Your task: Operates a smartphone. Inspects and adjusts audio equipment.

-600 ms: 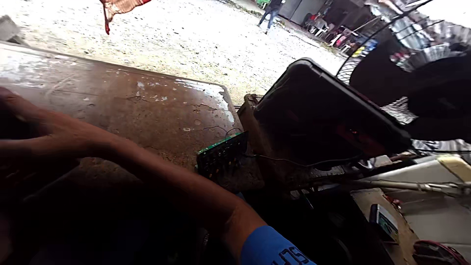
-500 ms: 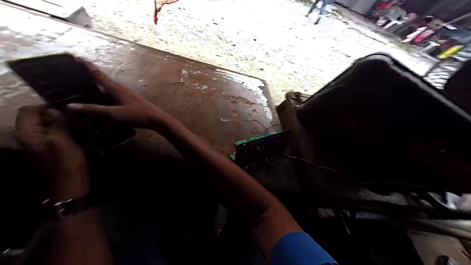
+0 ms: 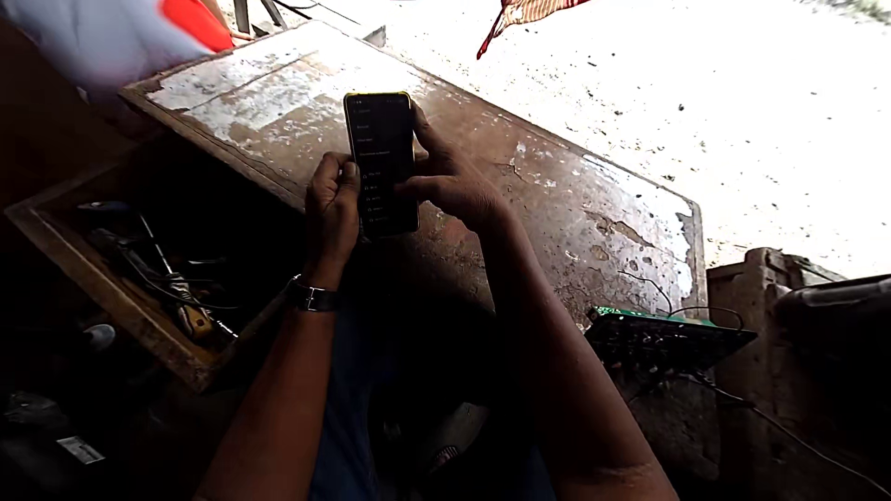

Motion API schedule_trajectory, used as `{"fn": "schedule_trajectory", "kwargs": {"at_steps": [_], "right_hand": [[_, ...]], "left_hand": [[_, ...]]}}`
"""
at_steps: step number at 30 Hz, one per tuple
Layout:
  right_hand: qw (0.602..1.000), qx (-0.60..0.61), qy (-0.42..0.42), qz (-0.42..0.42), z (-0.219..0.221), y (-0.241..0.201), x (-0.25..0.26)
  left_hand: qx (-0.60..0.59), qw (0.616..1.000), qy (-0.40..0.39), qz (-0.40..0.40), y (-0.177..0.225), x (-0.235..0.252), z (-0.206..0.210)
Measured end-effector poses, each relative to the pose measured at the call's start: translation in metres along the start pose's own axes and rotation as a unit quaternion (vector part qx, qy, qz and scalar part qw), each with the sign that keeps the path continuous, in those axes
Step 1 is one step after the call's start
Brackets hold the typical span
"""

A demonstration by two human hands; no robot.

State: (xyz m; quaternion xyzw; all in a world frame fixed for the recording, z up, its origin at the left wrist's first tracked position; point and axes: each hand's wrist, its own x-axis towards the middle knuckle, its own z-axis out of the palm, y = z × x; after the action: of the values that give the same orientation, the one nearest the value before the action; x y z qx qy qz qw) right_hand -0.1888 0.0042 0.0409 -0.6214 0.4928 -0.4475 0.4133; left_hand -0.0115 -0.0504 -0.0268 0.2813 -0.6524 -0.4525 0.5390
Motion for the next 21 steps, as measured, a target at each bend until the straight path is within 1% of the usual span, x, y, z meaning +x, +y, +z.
{"fn": "schedule_trajectory", "kwargs": {"at_steps": [4,11,21], "right_hand": [[1.000,0.008,-0.017,-0.003,-0.005,0.001,-0.002],[0.999,0.006,-0.052,-0.003,-0.012,0.003,-0.002],[0.999,-0.002,-0.048,0.002,-0.010,0.001,-0.003]], "left_hand": [[-0.002,1.000,0.000,0.007,-0.001,0.001,0.000],[-0.017,1.000,-0.001,-0.007,0.002,0.000,0.000],[-0.027,1.000,-0.003,-0.012,0.003,0.000,-0.001]]}}
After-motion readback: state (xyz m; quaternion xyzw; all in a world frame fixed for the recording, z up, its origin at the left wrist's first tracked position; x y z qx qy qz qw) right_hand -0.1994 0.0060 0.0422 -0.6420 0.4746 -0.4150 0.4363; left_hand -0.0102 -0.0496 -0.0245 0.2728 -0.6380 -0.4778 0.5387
